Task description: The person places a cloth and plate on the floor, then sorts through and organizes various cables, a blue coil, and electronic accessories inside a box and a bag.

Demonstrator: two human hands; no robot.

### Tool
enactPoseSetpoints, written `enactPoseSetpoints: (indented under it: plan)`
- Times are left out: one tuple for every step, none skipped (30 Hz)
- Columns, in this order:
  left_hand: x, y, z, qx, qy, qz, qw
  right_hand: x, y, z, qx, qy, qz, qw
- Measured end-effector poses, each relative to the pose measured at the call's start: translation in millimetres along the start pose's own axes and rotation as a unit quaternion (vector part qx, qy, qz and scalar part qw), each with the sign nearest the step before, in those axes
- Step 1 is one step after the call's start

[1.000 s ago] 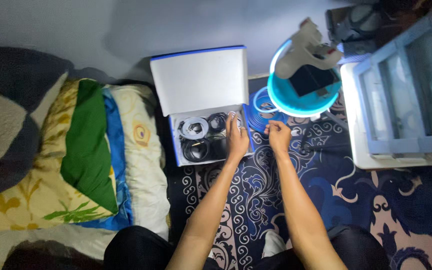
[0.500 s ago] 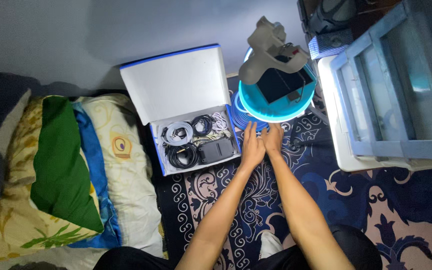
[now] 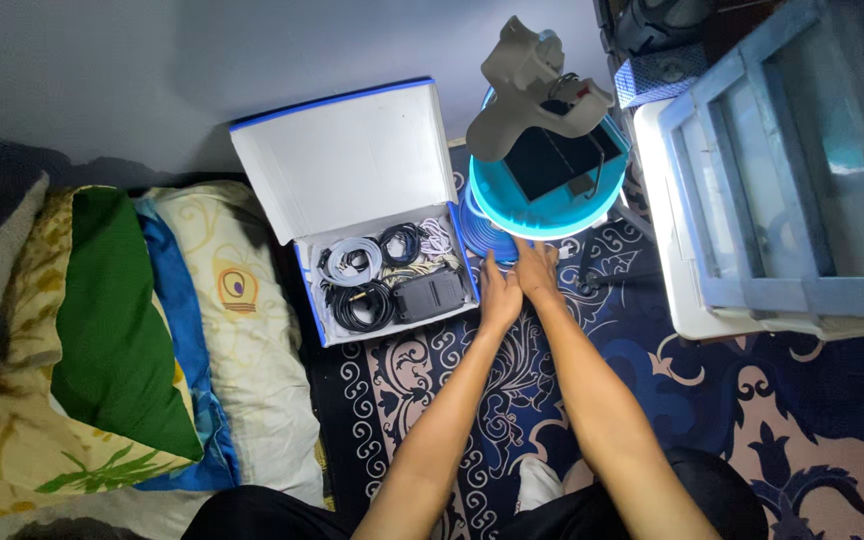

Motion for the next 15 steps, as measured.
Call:
enactPoseSetpoints:
  plan:
    - [2,2,-1,0.001,-0.017,0.001,1.000,4,-3,3,-0.011,-0.007,-0.005,1.000]
    - [5,4,-1,0.003,-0.033,0.001,0.999,6,-6,6,-0.021,-0.013,-0.009,1.000]
    - [9,6,0,0.003,-0.052,0.002,0.999,7,-6,11,-0.022,-0.006,-0.006,1.000]
    - [15,6,-1,0.001,-0.067,0.023,0.997,6,-5,15,-0.023,0.002,-0.003,1.000]
    - [21,7,-2,0.000,-0.081,0.043,0.996,3,-3,20,-0.025,0.011,0.001,1.000]
    - [27,9,-3,0.000,-0.095,0.064,0.993,1,-2,24,-0.052,-0.028,0.018,0.998]
    - [32,13,-4,-0.007,-0.096,0.065,0.993,-2,-1,28,-0.080,-0.066,0.034,0.994]
    - [37,16,-5,-0.015,-0.097,0.066,0.993,-5,0,32,-0.107,-0.104,0.051,0.988]
    - [42,18,-6,-0.023,-0.098,0.066,0.993,-9,3,36,-0.103,-0.089,0.050,0.990]
    - [44,20,-5,-0.034,-0.094,0.070,0.993,-12,5,40,-0.099,-0.073,0.049,0.991]
    - [44,21,-4,-0.046,-0.091,0.074,0.992,-14,5,44,-0.095,-0.058,0.048,0.993]
    - [43,22,-1,-0.058,-0.088,0.078,0.991,-15,5,48,-0.090,-0.050,0.045,0.994]
    - [44,24,2,-0.053,-0.108,0.085,0.989,-15,4,51,-0.085,-0.043,0.042,0.995]
    - [43,24,8,-0.048,-0.129,0.091,0.986,-15,3,54,-0.080,-0.035,0.038,0.995]
    - [40,22,13,-0.044,-0.149,0.096,0.983,-13,1,55,-0.091,-0.047,0.057,0.993]
Point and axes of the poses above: each hand's wrist, its own z-axis away from the middle knuckle, its own y-axis out of the palm, x = y × z, the point moved 3 cm from there along -z, towards the middle knuckle, and after that the axes turned 15 degrees about -y, right-handed, at the moved point
